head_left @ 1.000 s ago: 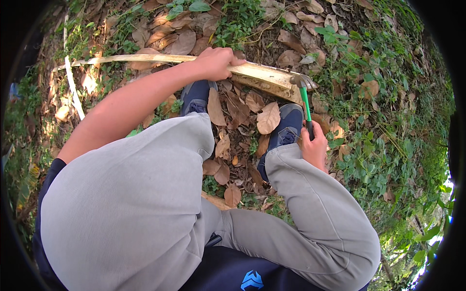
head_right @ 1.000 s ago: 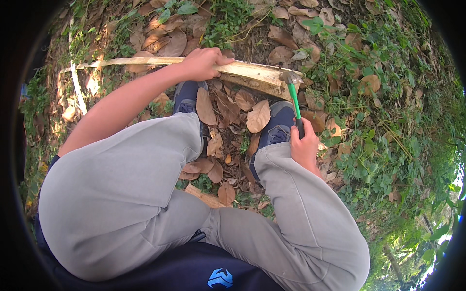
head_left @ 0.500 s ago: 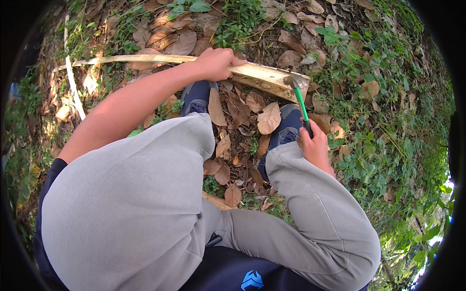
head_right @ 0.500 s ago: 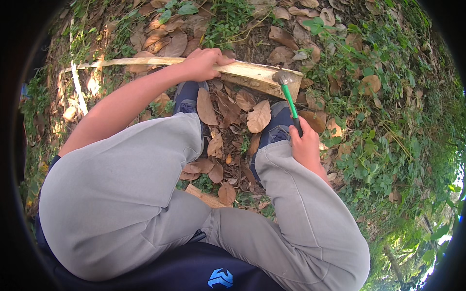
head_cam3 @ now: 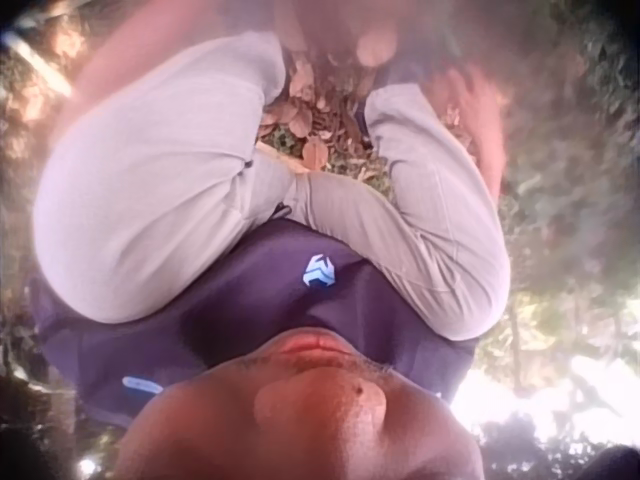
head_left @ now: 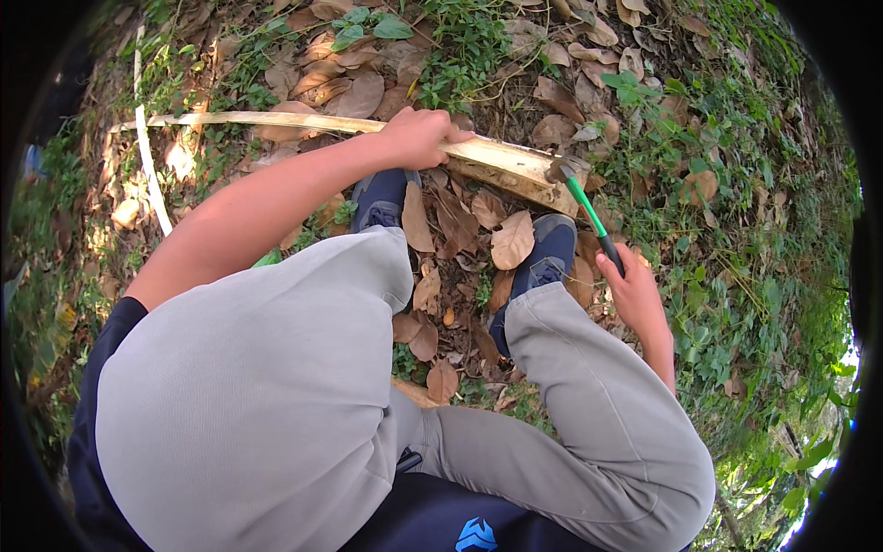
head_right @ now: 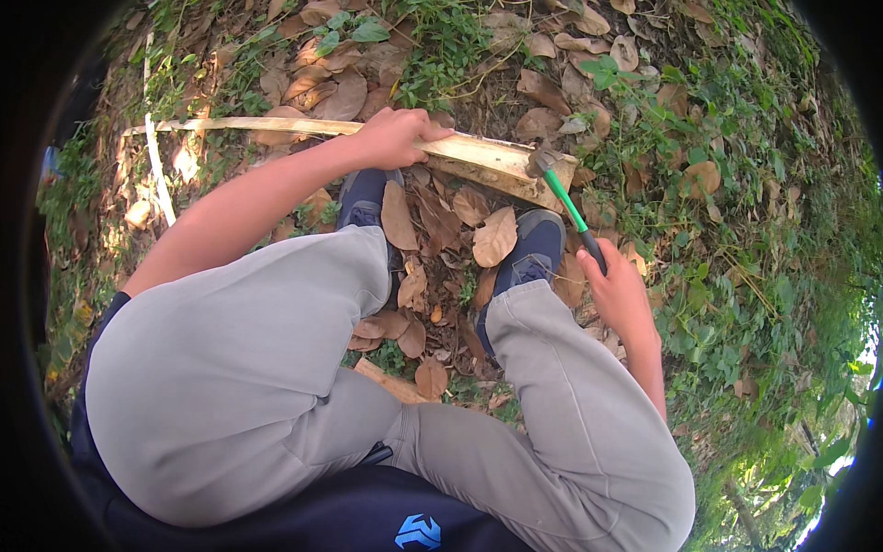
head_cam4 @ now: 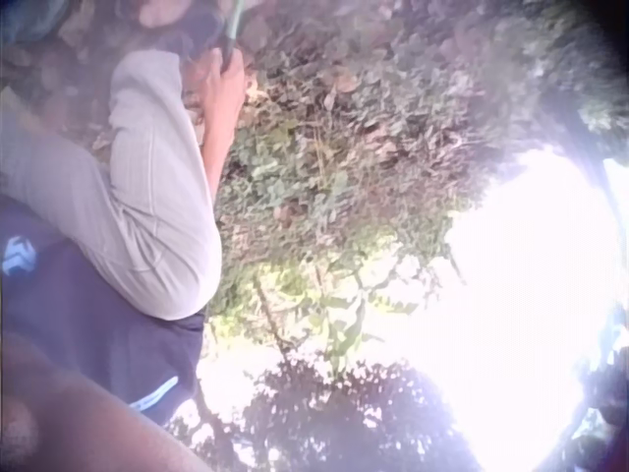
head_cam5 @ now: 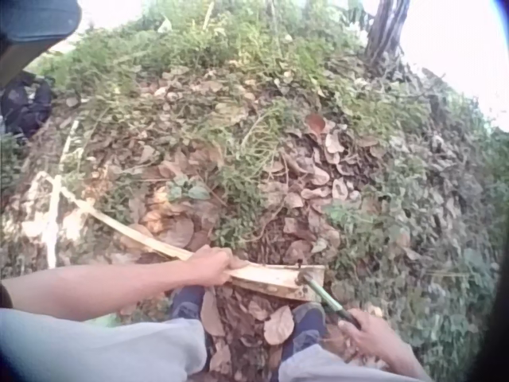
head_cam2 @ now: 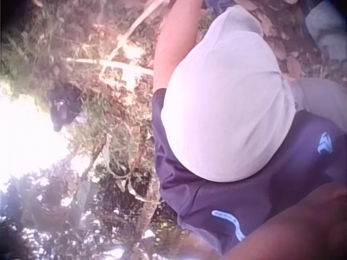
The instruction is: The person sits on the ground and uses a hammer to strike a chisel, carving a long, thin piece of wood. They repeatedly adjust the wood and the chisel to remove material along the length of the piece.
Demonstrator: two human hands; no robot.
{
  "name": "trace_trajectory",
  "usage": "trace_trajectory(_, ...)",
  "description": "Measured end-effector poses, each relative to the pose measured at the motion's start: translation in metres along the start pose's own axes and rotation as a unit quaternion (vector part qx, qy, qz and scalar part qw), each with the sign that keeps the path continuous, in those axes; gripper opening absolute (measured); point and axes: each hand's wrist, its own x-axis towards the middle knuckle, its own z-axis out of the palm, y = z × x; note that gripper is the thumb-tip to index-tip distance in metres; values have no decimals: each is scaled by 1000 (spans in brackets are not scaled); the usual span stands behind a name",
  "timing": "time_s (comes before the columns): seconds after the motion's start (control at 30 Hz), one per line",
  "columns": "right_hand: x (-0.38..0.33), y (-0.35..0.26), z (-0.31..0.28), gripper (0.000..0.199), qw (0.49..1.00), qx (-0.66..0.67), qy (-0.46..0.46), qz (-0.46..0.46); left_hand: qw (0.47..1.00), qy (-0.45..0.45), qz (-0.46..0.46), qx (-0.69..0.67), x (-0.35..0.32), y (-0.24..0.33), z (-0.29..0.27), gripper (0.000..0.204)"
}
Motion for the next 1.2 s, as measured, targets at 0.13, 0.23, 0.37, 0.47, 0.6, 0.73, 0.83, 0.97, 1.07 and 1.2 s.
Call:
trace_trajectory(0.13, 0, 3, 10, 35, 999, -27, 28, -12, 1000, 4, -3, -1, -1, -1, 2, 60)
trace_trajectory(0.23, -6, -9, 9, 38, 996, -75, 48, 10, 1000, 2, -1, -5, 1, -2, 1, 61)
trace_trajectory(0.37, -11, -13, 13, 42, 991, -93, 99, -12, 1000, -8, -1, 4, 0, 1, -3, 63)
trace_trajectory(0.47, -9, -7, 17, 44, 990, -21, 133, -45, 1000, 0, 4, 12, 0, 0, -1, 63)
trace_trajectory(0.6, -4, 2, 16, 44, 992, -58, 108, -35, 1000, -1, 1, 10, 1, -2, 2, 63)
trace_trajectory(0.73, -6, -8, 14, 42, 989, -115, 96, -5, 1000, 1, 5, 9, 0, -2, 1, 63)
trace_trajectory(0.83, -11, -13, 17, 42, 989, -87, 117, -28, 1000, 1, 5, 3, 0, -1, 0, 63)
trace_trajectory(0.97, -11, -11, 18, 42, 994, -69, 82, 13, 1000, -4, 0, 3, 2, 1, 0, 63)
trace_trajectory(1.07, -7, -7, 13, 42, 989, -123, 84, 7, 1000, 1, -4, 2, -2, -1, 1, 63)
trace_trajectory(1.2, -10, -6, 12, 42, 985, -109, 132, -23, 1000, 3, 3, 7, 0, -2, 1, 64)
